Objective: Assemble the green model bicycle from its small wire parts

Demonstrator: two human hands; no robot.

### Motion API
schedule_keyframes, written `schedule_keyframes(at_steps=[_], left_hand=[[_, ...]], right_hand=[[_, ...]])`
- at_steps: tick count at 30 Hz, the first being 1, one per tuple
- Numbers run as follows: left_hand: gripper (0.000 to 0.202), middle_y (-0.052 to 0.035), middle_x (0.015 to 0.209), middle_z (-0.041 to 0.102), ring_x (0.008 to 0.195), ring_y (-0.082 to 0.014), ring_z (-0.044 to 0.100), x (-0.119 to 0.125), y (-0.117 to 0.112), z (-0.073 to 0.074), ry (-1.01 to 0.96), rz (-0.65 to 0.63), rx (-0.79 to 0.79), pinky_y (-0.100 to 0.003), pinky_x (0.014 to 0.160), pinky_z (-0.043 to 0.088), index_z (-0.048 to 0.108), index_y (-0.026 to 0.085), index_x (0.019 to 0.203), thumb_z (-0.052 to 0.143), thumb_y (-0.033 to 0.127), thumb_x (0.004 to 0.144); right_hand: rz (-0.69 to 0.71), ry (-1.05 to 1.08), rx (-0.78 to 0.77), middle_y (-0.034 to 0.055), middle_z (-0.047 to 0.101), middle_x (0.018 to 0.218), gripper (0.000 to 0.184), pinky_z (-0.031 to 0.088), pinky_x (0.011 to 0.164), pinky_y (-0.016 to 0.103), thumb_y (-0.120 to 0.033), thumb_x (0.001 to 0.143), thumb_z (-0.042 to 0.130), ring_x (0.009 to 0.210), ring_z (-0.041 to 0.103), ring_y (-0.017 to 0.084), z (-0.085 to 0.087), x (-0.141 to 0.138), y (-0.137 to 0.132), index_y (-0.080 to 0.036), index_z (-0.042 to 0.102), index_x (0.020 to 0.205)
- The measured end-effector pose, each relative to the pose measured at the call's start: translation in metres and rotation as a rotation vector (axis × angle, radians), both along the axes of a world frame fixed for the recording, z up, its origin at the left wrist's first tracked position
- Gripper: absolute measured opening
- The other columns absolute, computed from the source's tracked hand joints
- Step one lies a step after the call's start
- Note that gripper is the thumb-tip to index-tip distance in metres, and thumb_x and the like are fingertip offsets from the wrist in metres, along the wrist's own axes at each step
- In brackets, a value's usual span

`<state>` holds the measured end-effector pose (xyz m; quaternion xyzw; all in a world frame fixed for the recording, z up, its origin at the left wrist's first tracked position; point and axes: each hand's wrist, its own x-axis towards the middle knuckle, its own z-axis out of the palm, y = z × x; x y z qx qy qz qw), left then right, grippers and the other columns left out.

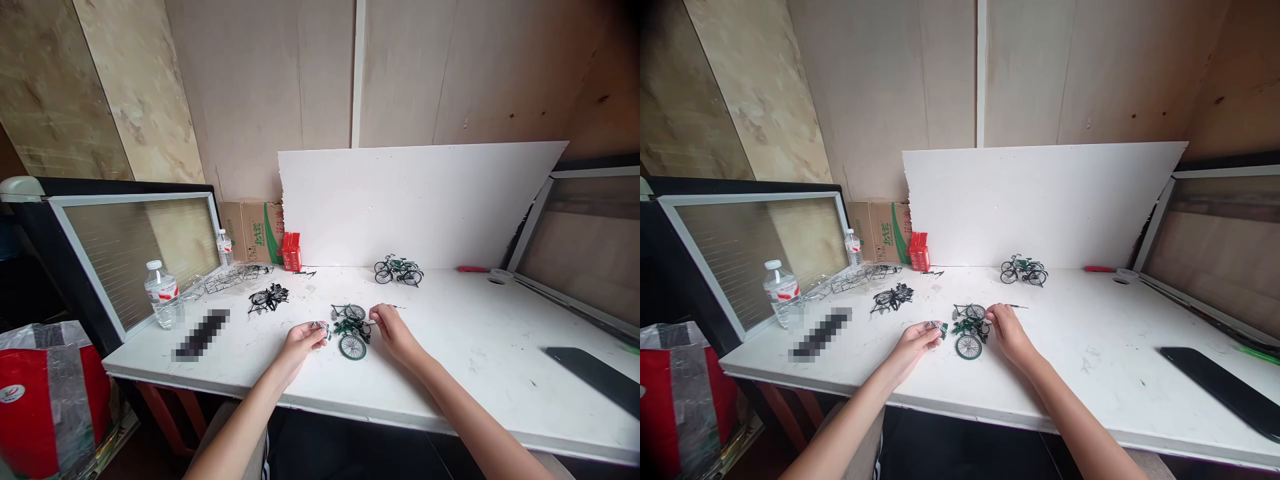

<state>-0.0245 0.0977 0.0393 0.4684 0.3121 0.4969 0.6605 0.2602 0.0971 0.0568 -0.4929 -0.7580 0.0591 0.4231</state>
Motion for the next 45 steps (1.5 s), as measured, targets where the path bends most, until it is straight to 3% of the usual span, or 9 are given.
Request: schedule_keyframes(at_steps=[8,14,18,26,35,40,45], left_hand=[[0.041,-0.0058,0.100,0.071,0.086,-0.0150,0.062,0.004,-0.004,0.000,0.026,0.005,0.026,-0.031,0.089,0.046,0.081,0.017,0.102,0.096,0.043,0.074],[0.043,-0.0072,0.097,0.072,0.087,-0.0165,0.062,0.008,-0.006,0.001,0.056,0.002,0.076,-0.031,0.087,0.047,0.081,0.016,0.102,0.095,0.046,0.075],[0.046,-0.0075,0.093,0.073,0.084,-0.0171,0.062,0.009,-0.009,0.005,0.057,0.002,0.070,-0.031,0.085,0.047,0.081,0.015,0.099,0.096,0.047,0.071],[0.042,-0.0094,0.098,0.075,0.093,-0.0195,0.066,0.006,-0.007,0.000,0.069,-0.045,0.105,-0.033,0.091,0.048,0.079,0.014,0.098,0.094,0.046,0.076],[0.043,-0.0130,0.105,0.078,0.098,-0.0221,0.070,0.002,-0.005,-0.006,0.083,-0.041,0.106,-0.035,0.092,0.050,0.079,0.013,0.103,0.093,0.044,0.078],[0.045,-0.0119,0.102,0.078,0.095,-0.0214,0.070,0.004,-0.003,-0.005,0.063,-0.006,0.069,-0.035,0.089,0.051,0.079,0.013,0.101,0.096,0.044,0.073],[0.047,-0.0108,0.100,0.078,0.092,-0.0201,0.070,0.004,-0.003,-0.003,0.039,-0.013,0.047,-0.035,0.088,0.052,0.079,0.012,0.098,0.098,0.043,0.069]], right_hand=[[0.060,0.183,-0.148,0.0095,0.074,0.100,0.038,0.053,0.085,0.041,-0.055,0.108,0.049,0.090,0.067,0.027,0.005,-0.030,-0.011,-0.024,0.068,0.098],[0.102,0.307,-0.243,0.0114,0.079,0.104,0.047,0.055,0.085,0.042,-0.067,0.099,0.060,0.096,0.071,0.031,0.004,-0.037,-0.012,-0.023,0.076,0.098],[0.132,0.406,-0.263,0.0111,0.076,0.097,0.053,0.054,0.080,0.039,-0.073,0.095,0.062,0.088,0.068,0.028,0.007,-0.035,-0.010,-0.021,0.072,0.093],[0.202,0.408,-0.268,0.0071,0.070,0.093,0.041,0.052,0.085,0.039,-0.063,0.101,0.058,0.089,0.065,0.026,0.003,-0.045,-0.015,-0.023,0.066,0.093],[0.341,0.686,-0.518,0.0044,0.059,0.095,0.046,0.051,0.074,0.032,-0.070,0.096,0.062,0.082,0.055,0.019,-0.008,-0.051,-0.009,-0.024,0.054,0.091],[0.313,0.596,-0.492,0.0058,0.056,0.098,0.050,0.052,0.073,0.033,-0.075,0.097,0.053,0.088,0.056,0.022,-0.007,-0.052,-0.010,-0.026,0.048,0.091],[0.309,0.620,-0.511,0.0054,0.057,0.098,0.051,0.053,0.074,0.032,-0.075,0.094,0.060,0.089,0.056,0.021,-0.005,-0.055,-0.014,-0.025,0.051,0.091]])
